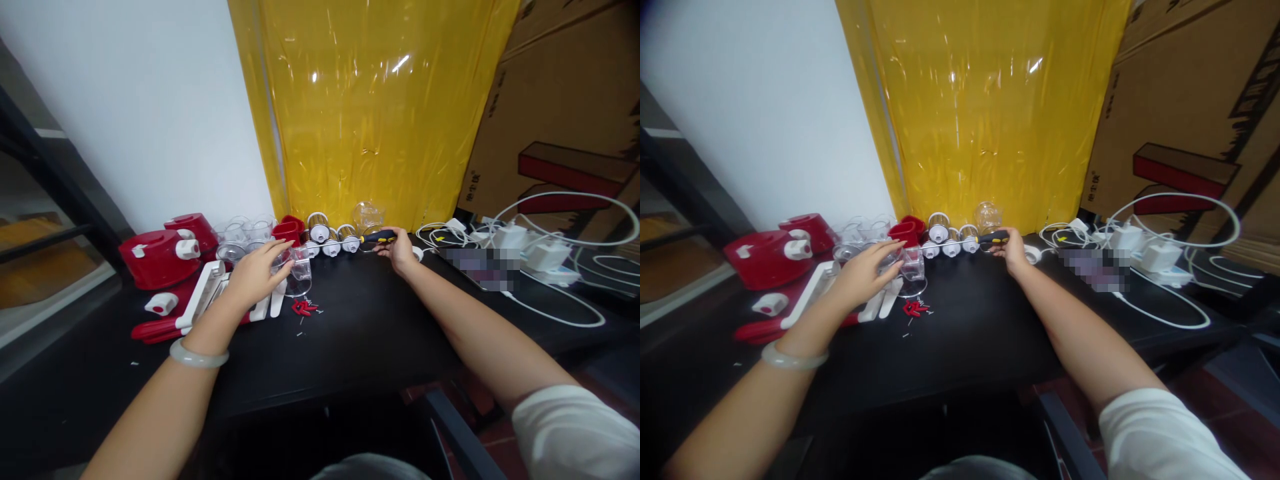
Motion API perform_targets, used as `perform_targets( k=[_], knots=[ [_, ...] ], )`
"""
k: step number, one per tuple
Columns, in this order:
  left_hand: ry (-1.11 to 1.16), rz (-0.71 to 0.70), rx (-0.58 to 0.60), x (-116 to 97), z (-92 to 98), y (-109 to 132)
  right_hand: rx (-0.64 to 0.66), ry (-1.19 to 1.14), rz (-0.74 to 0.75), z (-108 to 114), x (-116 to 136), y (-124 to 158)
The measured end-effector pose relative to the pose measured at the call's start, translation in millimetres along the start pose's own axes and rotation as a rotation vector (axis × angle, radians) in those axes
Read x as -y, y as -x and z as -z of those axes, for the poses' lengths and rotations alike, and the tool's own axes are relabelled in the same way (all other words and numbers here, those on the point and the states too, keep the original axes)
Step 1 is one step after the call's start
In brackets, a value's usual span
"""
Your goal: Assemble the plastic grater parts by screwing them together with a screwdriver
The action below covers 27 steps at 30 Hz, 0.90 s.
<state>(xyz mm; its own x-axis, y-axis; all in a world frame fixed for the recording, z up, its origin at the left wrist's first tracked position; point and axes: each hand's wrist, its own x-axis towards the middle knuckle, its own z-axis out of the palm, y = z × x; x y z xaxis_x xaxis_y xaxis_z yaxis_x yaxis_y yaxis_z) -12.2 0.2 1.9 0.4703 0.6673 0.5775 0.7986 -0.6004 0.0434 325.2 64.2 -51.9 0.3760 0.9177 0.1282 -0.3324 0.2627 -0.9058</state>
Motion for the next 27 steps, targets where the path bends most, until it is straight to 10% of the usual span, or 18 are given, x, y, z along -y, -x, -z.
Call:
perform_targets(
  k=[27],
  knots=[
    [-0.002,-0.007,-0.009,0.6,-0.7,-0.2,-0.033,0.117,0.141,1.7,-4.0,-5.5]
  ],
)
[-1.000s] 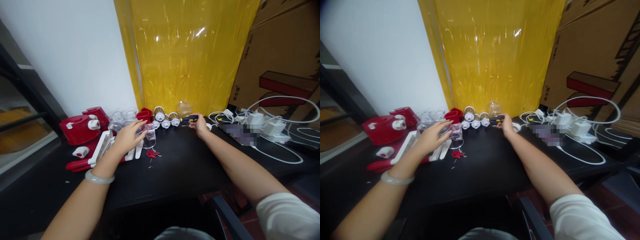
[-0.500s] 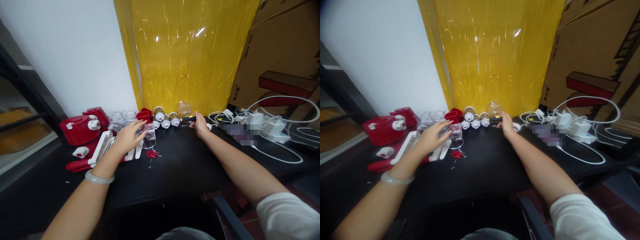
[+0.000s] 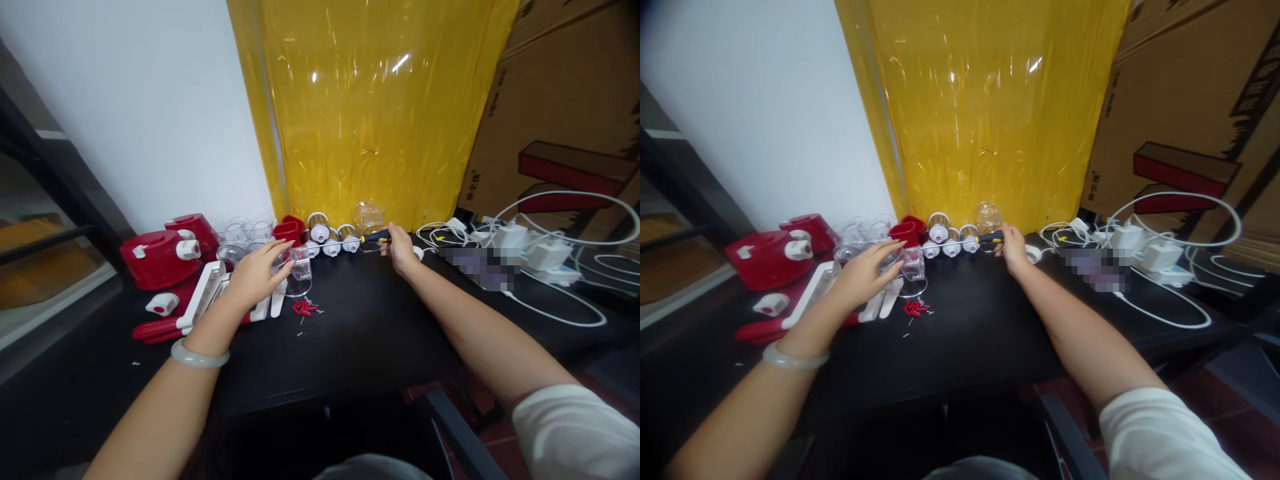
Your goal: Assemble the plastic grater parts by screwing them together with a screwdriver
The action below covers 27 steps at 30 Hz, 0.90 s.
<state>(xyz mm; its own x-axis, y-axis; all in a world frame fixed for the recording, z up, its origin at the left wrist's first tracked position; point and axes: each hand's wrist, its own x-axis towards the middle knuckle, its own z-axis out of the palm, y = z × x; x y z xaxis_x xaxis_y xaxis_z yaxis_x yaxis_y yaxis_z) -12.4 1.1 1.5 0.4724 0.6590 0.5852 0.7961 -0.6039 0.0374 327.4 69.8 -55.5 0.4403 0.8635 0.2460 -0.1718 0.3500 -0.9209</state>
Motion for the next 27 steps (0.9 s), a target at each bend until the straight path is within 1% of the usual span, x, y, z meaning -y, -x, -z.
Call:
perform_targets(
  k=[2,6,8,10,12,15,18,21,24,27],
  knots=[
    [-0.003,0.007,0.007,-0.2,0.2,0.0,-0.002,0.0,-0.006,0.5,-0.8,-0.5],
    [-0.006,0.011,0.01,-0.3,0.2,0.1,0.061,-0.07,-0.117,1.9,2.3,1.4],
    [-0.004,0.01,0.007,-0.4,0.1,0.1,0.078,-0.077,-0.128,2.1,4.3,2.6],
    [-0.006,0.013,0.009,-0.7,0.1,0.1,0.08,-0.058,-0.121,1.8,5.4,2.9],
    [-0.01,0.02,0.014,-1.0,0.3,0.0,0.052,-0.031,-0.104,1.2,5.1,2.1],
    [-0.01,0.024,0.013,-1.3,0.5,-0.3,0.004,0.002,-0.037,0.4,2.1,-0.5],
    [-0.011,0.013,0.013,-1.2,0.6,-0.4,0.003,0.029,0.024,0.2,-1.2,-2.7],
    [-0.01,0.012,0.011,-1.1,0.9,-0.5,-0.002,0.033,-0.036,-0.2,-1.5,-2.7],
    [-0.005,0.008,0.01,-1.3,1.4,-0.3,0.017,-0.04,-0.116,-0.9,1.6,-0.4],
    [0.0,0.007,0.013,-1.6,1.7,-0.2,0.04,-0.117,-0.113,-0.9,4.6,2.2]
  ],
)
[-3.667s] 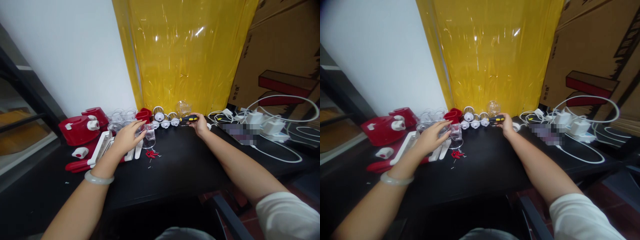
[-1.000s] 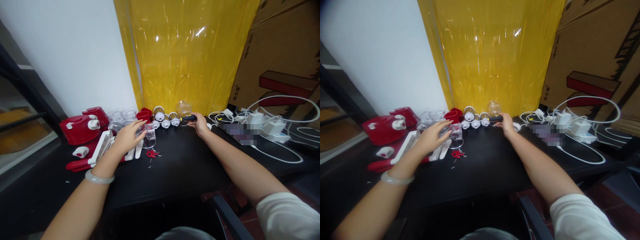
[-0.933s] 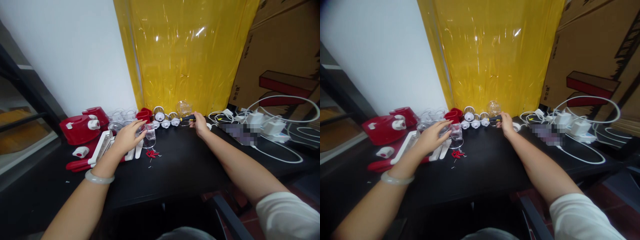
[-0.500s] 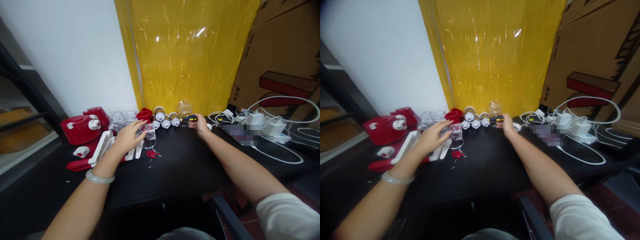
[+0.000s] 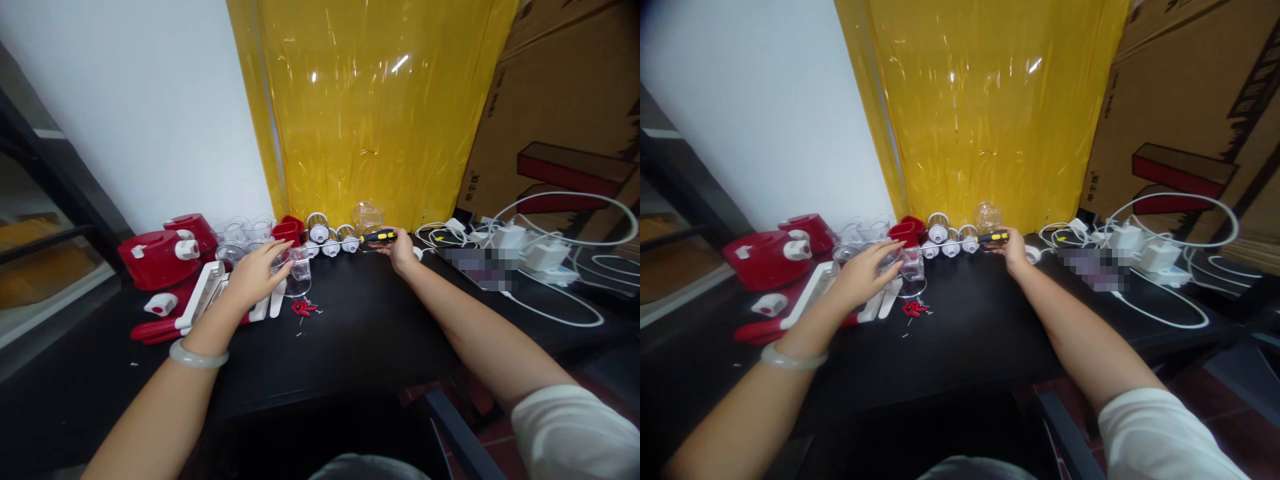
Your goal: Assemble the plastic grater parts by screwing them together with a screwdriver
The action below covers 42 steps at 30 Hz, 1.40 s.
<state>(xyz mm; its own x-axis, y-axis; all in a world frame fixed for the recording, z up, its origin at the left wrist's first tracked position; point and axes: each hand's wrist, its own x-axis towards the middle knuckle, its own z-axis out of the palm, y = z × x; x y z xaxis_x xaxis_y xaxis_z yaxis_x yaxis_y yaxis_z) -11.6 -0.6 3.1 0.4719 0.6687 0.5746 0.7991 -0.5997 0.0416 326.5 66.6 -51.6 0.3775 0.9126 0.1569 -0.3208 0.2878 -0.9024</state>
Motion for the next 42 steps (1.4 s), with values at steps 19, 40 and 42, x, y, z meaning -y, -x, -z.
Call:
perform_targets(
  k=[19,40,42],
  knots=[
    [0.006,0.0,-0.003,0,-0.4,0,-0.023,0.012,-0.051,-2,2,4],
    [-0.016,0.026,0.021,-1,0.7,2,-0.018,0.091,0.054,1,-7,0],
    [-0.015,0.033,0.023,-1,0.7,2,-0.006,0.04,0.004,1,-5,1]
  ],
)
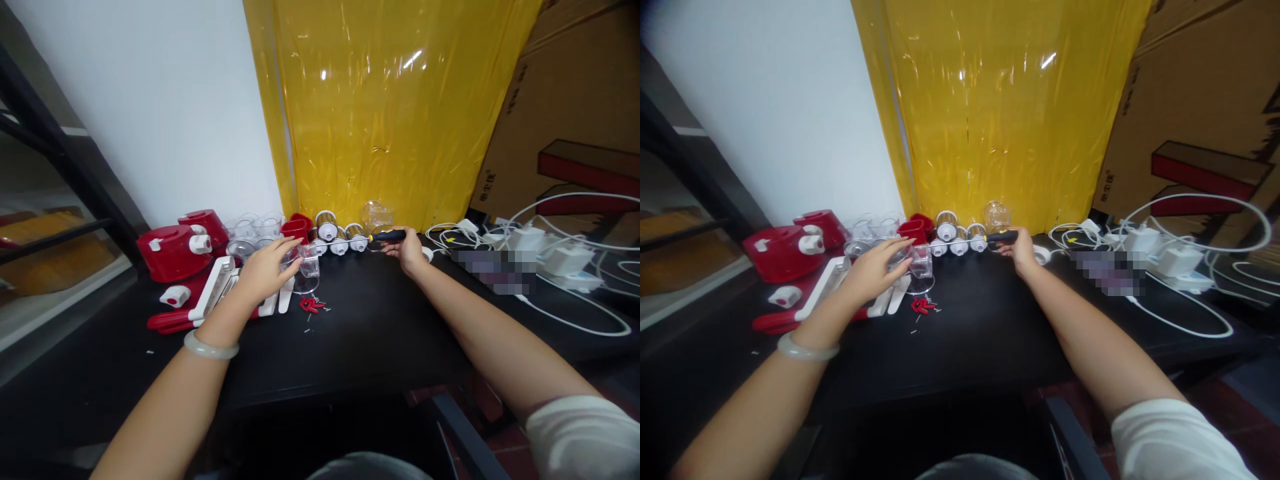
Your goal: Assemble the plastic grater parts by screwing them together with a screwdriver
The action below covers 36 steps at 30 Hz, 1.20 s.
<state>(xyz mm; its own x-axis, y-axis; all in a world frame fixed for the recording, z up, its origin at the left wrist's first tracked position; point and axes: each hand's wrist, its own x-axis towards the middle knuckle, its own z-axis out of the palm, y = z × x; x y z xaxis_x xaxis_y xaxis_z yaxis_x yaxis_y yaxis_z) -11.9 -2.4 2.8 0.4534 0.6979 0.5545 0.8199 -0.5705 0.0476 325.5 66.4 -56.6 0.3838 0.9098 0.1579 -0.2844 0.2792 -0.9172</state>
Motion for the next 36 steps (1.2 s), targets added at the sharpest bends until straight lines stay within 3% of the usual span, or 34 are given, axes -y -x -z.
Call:
perform_targets(
  k=[5,11,18,25,30,36],
  knots=[
    [0.007,-0.011,0.001,0.9,-0.3,0.0,-0.008,-0.027,-0.059,-2.2,5.3,2.6],
    [0.006,-0.012,-0.003,2.0,-1.0,-0.1,-0.034,0.063,0.054,-0.8,-0.9,-1.5],
    [-0.001,-0.005,-0.003,1.4,-0.9,0.0,-0.017,0.016,-0.085,-2.0,5.7,2.2],
    [-0.007,-0.008,-0.004,0.4,0.2,-0.1,-0.012,0.067,0.058,-0.9,0.4,-1.2],
    [-0.005,-0.015,0.001,-0.3,0.9,-0.4,-0.007,0.022,-0.07,-0.2,1.1,-1.2],
    [0.001,-0.012,-0.005,-1.0,1.1,-0.2,0.002,0.009,-0.022,0.2,2.1,-0.2]
  ],
)
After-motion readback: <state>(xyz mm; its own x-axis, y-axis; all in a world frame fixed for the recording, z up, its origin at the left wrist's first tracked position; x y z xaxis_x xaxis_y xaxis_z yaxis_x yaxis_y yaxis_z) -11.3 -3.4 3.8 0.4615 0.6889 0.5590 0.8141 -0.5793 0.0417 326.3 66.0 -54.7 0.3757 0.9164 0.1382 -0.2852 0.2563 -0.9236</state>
